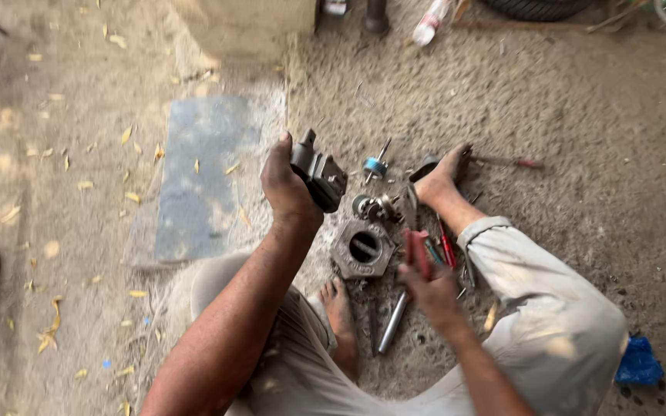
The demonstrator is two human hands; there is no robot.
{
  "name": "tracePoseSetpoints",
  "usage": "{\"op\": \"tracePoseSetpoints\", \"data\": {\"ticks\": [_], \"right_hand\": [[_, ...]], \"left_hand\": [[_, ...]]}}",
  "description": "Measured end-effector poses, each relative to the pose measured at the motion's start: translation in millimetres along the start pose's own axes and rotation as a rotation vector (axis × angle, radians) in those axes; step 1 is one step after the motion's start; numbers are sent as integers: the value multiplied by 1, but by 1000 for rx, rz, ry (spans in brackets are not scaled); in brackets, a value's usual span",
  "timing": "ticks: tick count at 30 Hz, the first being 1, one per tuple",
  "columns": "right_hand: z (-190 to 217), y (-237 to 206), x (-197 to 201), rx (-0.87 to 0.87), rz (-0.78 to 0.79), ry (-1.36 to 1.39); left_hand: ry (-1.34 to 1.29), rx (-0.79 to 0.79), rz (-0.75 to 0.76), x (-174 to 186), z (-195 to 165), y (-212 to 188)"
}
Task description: The person sits on the ground and uses pliers to manipulate a small metal component attached to a larger mechanical housing. They repeatedly grip and pull at the component while holding the housing steady, occasionally adjusting their grip and the position of the part.
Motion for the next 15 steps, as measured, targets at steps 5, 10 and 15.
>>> {"op": "tracePoseSetpoints", "data": {"ticks": [5,10,15], "right_hand": [[-4,3,-48,190,-54,-91],[25,-11,-60,688,-192,-292],[31,-19,-64,831,-305,-457]], "left_hand": [[153,-47,-31,-9,19,0],[167,2,-19,-6,25,-16],[77,69,-30,-11,16,-23]]}}
Point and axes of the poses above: each hand's wrist, its own y-axis towards the middle knuckle, its own x-axis out of the back of the hand, z = x × y, the point moved 5 cm from there along y, towards the middle knuckle, and after that the axes turned 9 degrees about y, right-handed, at the moved point
